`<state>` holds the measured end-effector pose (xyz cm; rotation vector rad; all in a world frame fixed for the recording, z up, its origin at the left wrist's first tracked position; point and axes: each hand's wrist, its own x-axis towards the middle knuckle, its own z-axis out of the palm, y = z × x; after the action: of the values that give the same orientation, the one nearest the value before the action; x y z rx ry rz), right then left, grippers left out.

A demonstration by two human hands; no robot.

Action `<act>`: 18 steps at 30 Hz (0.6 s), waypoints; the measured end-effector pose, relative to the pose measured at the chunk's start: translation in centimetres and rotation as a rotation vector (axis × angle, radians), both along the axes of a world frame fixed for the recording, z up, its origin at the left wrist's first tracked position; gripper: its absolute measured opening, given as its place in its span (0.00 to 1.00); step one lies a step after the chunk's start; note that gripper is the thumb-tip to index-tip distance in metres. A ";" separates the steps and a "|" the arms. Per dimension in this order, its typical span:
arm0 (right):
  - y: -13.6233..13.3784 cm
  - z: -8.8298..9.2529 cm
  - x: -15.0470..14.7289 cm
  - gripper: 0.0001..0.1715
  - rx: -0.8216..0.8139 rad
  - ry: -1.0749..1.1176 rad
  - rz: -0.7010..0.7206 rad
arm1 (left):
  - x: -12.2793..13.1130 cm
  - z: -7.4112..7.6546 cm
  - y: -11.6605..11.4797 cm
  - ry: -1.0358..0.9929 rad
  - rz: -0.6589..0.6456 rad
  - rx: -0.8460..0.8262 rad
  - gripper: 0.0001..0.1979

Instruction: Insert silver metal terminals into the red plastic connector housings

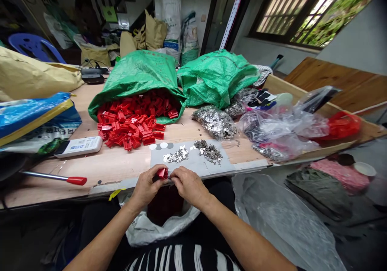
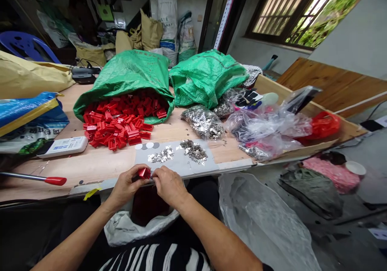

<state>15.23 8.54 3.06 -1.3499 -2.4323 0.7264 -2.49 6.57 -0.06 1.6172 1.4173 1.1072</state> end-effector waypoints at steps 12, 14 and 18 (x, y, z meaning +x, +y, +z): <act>-1.5 0.6 3.1 0.07 -0.094 0.286 0.013 | 1.4 1.3 -2.7 -0.408 0.142 -0.006 0.15; -1.9 1.3 3.0 0.09 -0.175 0.369 0.035 | 1.8 2.3 -3.1 -0.623 0.150 -0.098 0.13; -2.6 2.7 2.5 0.21 -0.281 0.465 0.119 | 2.4 3.8 -3.7 -1.137 0.091 -0.355 0.06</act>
<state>17.70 5.99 5.75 -0.9833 -2.1020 1.2902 -0.07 2.83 3.79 0.4620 0.8157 1.3794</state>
